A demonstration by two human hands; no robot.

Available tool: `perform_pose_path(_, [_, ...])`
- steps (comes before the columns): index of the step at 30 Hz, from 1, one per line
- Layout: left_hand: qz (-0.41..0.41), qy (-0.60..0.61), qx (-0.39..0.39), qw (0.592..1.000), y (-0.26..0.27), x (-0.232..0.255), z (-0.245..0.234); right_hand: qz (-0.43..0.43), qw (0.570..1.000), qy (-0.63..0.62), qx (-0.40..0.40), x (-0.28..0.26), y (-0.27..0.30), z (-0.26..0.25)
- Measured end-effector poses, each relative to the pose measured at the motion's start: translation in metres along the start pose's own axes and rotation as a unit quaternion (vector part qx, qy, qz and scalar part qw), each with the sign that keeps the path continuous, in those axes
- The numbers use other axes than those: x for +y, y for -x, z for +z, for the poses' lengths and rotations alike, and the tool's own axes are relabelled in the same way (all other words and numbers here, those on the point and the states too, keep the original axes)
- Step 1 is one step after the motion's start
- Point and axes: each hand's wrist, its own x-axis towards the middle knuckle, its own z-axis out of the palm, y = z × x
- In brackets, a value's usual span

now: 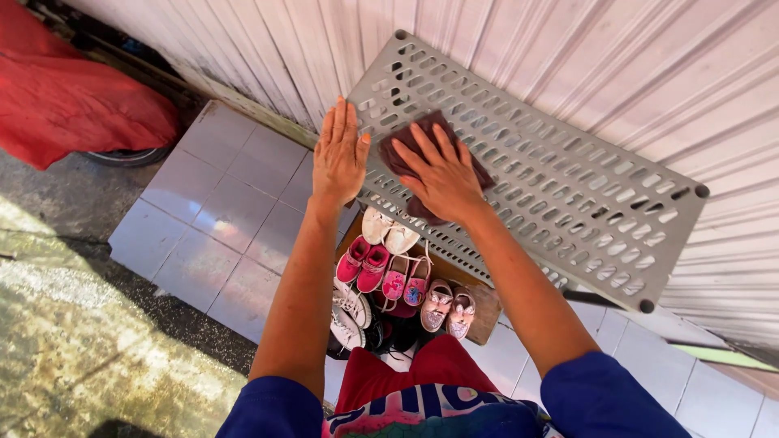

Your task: Cleaning a shoe rack and wiping down a pair of white sneakers using a cloth.

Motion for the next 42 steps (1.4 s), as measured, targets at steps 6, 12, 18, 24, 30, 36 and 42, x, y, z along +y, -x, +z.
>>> perform_pose_path(6, [-0.017, -0.051, -0.013, 0.998, 0.0, 0.004, 0.001, 0.082, 0.993, 0.086, 0.01, 0.044, 0.103, 0.005])
perform_pose_path(12, [-0.033, -0.048, -0.04, 0.997, 0.001, 0.006, -0.001, 0.164, 0.974, 0.145, 0.056, 0.067, 0.195, -0.005])
perform_pose_path(18, [-0.007, -0.087, -0.087, 0.992, 0.009, 0.053, 0.001, 0.261, 0.961, 0.089, 0.015, 0.084, 0.222, -0.012])
perform_pose_path(24, [0.122, -0.066, -0.182, 0.974, 0.036, 0.144, 0.044, 0.285, 0.958, 0.014, -0.017, 0.085, 0.172, -0.019])
perform_pose_path(30, [0.16, -0.088, -0.205, 0.962, 0.046, 0.184, 0.041, 0.32, 0.947, 0.003, 0.009, 0.132, 0.162, -0.029])
perform_pose_path(36, [0.132, -0.131, -0.213, 0.959, 0.046, 0.189, 0.039, 0.371, 0.926, 0.032, 0.059, 0.198, 0.163, -0.046])
perform_pose_path(42, [0.095, -0.115, -0.182, 0.972, 0.048, 0.192, 0.044, 0.424, 0.903, 0.039, 0.054, 0.175, 0.191, -0.058])
